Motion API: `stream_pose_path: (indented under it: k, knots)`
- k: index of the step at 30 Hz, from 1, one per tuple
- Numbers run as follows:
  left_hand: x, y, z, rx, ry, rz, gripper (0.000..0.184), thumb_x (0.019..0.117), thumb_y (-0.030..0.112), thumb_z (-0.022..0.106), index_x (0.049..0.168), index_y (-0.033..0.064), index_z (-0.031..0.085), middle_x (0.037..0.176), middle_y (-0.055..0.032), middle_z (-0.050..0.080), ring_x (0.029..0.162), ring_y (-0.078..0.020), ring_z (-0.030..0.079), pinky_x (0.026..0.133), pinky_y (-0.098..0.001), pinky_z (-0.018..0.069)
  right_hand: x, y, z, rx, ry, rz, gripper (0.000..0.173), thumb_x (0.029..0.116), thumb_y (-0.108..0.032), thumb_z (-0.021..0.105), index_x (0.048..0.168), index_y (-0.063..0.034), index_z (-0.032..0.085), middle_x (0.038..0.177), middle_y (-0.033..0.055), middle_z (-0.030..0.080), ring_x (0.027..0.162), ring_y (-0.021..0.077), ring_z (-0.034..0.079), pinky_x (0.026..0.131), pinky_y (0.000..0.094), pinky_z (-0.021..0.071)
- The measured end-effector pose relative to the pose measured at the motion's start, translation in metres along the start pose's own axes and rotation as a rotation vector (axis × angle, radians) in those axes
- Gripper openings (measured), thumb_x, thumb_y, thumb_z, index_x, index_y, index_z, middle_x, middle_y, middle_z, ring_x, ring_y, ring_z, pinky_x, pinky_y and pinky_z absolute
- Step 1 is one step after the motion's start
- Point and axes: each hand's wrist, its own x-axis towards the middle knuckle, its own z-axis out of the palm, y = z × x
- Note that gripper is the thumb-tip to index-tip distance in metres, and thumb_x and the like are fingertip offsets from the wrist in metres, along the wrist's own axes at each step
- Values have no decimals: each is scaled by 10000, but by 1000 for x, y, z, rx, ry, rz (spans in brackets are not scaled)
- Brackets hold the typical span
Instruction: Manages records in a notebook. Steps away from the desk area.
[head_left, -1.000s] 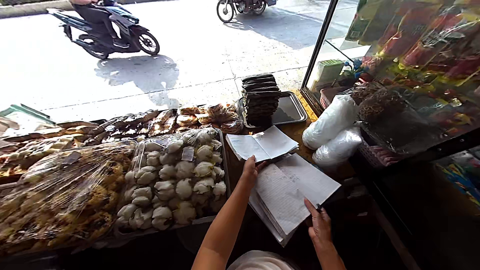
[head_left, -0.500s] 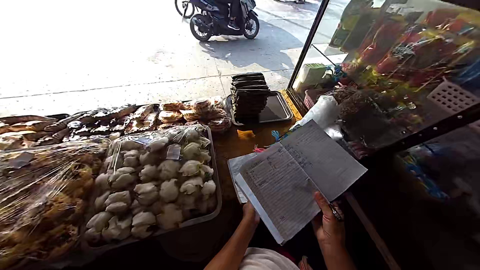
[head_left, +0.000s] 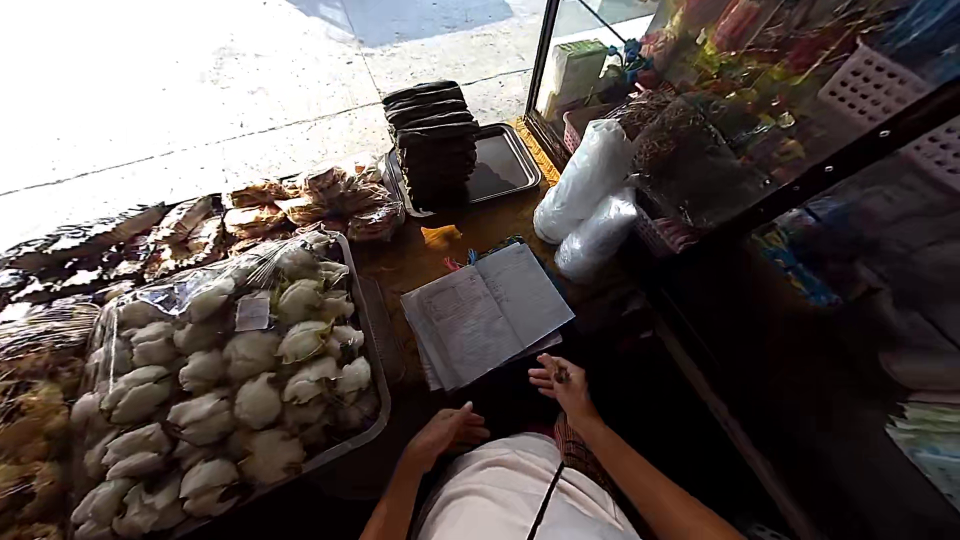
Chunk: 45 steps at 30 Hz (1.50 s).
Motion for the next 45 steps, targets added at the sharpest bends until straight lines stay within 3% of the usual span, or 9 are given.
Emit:
stream_pose_path:
  k: [4, 7, 10, 17, 25, 30, 33, 38, 45]
  knots:
    - [2, 59, 46, 557, 237, 479, 270, 1047, 170, 564, 1165, -35, 694, 1076, -138, 752, 1002, -195, 729, 921, -378, 570, 66, 16, -55, -304, 298, -421, 258, 1025, -61, 562, 1171, 123, 667, 1064, 252, 732, 975, 315, 741, 923, 445, 581]
    - [65, 85, 80, 964, 570, 700, 734, 954, 294, 691, 1511, -93, 409, 1562, -347, 371, 1482, -470, 351, 1203, -623, 258, 106, 1, -52, -278, 236, -213, 320, 1041, -106, 585, 1295, 87, 610, 1173, 249, 699, 1023, 303, 722, 916, 434, 582]
    - [118, 74, 69, 1191, 732, 611, 1146, 807, 557, 769, 1575, -107, 237, 1625, -404, 118, 1530, -555, 102, 1147, -788, 63, 116, -5, -38, -83, 219, -75, 418, 1028, -68, 603, 1398, 97, 500, 1260, 284, 641, 1030, 317, 707, 867, 426, 593]
    - [123, 71, 12, 1314, 571, 789, 1080, 802, 563, 757, 1583, -35, 311, 1643, -349, 176, 1549, -496, 126, 1162, -767, 60, 100, -6, -29, 121, 227, -94, 399, 923, 100, 669, 1301, 142, 550, 1094, 260, 660, 850, 176, 688, 757, 281, 588]
    - [134, 68, 59, 1025, 797, 1025, 1262, 699, 652, 762, 1465, -242, 311, 1525, -452, 317, 1446, -586, 322, 1139, -745, 243, 66, -19, -8, -509, 449, -997, 195, 863, -25, 691, 1022, 44, 783, 934, 173, 782, 778, 275, 772, 688, 374, 617]
    - [122, 57, 57, 876, 762, 861, 574, 1003, 245, 582, 1324, -228, 524, 1322, -409, 575, 1255, -523, 583, 1115, -566, 422, 29, -19, 23, -320, 19, -1331, 118, 937, -86, 664, 949, -28, 765, 987, 130, 786, 972, 203, 765, 945, 315, 591]
    - [107, 50, 55, 621, 973, 864, 351, 1024, 80, 504, 1141, -227, 628, 1070, -365, 688, 1042, -392, 715, 986, -422, 536, 36, -6, 14, -217, 11, -1110, 254, 957, -165, 673, 1048, 63, 737, 1071, 185, 764, 1015, 199, 752, 920, 296, 592]
    - [92, 56, 47, 327, 1132, 939, 356, 1009, 40, 499, 1151, -280, 564, 1073, -393, 649, 1053, -271, 692, 966, -261, 509, 83, -1, -24, 230, 242, 29, 499, 1010, -81, 641, 1436, 81, 439, 1272, 267, 601, 989, 255, 676, 792, 366, 577]
    - [94, 57, 48, 268, 1154, 957, 347, 994, 30, 511, 1148, -276, 568, 1064, -384, 654, 1045, -247, 693, 958, -243, 507, 107, -7, -6, 382, 265, 179, 525, 889, 0, 765, 1328, 62, 484, 1136, 202, 596, 866, 180, 613, 745, 297, 544]
